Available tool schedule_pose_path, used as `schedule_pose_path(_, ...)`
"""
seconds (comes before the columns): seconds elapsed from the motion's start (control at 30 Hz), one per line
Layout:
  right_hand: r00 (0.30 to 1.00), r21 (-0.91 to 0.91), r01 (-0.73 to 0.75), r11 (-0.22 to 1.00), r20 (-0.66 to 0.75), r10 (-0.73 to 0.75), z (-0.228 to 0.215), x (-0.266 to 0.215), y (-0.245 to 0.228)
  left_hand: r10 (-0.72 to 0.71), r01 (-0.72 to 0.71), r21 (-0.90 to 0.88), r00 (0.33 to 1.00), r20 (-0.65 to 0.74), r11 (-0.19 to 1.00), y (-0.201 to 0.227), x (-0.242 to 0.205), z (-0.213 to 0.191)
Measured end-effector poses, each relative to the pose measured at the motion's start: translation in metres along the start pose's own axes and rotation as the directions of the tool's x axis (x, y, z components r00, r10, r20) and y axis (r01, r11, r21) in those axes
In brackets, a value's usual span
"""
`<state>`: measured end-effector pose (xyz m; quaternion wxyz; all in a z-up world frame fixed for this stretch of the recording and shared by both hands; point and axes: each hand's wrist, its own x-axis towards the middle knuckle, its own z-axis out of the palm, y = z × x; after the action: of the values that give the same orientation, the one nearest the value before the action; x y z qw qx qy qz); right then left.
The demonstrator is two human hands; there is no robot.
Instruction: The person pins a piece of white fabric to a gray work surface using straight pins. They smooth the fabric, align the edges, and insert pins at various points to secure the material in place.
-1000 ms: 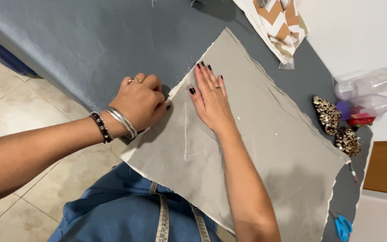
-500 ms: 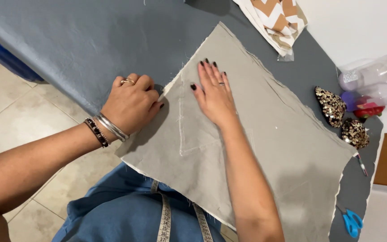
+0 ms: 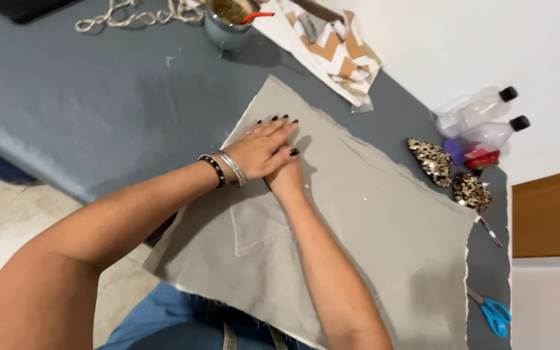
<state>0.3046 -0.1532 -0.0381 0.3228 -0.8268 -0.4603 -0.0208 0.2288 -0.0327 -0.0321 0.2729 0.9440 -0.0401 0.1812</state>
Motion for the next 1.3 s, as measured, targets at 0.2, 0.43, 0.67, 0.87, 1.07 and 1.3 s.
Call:
schedule_pose_path(0.2, 0.880, 0.665, -0.113, 0.738, -0.279, 0.386, 0.014, 0.007, 0.041, 0.072, -0.042, 0.357, 0.995, -0.070, 0.933, -0.034, -0.003, 0.015)
schedule_pose_path(0.43, 0.992, -0.248, -0.122, 0.961, -0.010, 0.124, -0.017, 0.005, 0.029, -0.353, 0.171, 0.504, 0.888, 0.293, 0.847, -0.035, -0.005, -0.014)
schedule_pose_path(0.67, 0.940, -0.334, 0.089, 0.938, 0.340, 0.032, -0.026, 0.004, 0.040, -0.294, 0.155, 0.485, 0.929, 0.225, 0.860, -0.045, -0.013, -0.015)
schedule_pose_path(0.87, 0.908, -0.472, -0.108, 0.875, 0.311, 0.280, -0.117, -0.054, 0.077, -0.364, 0.221, 0.436, 0.889, 0.277, 0.873, -0.044, -0.009, -0.019)
schedule_pose_path(1.07, 0.827, -0.607, -0.359, 0.709, 0.147, 0.543, -0.193, -0.140, 0.143, -0.375, 0.209, 0.499, 0.890, 0.260, 0.841, -0.055, -0.009, -0.009)
schedule_pose_path(1.3, 0.886, -0.391, -0.419, 0.820, -0.375, 0.274, -0.268, -0.097, 0.237, -0.475, 0.258, 0.534, 0.820, 0.320, 0.805, -0.041, -0.004, -0.015)
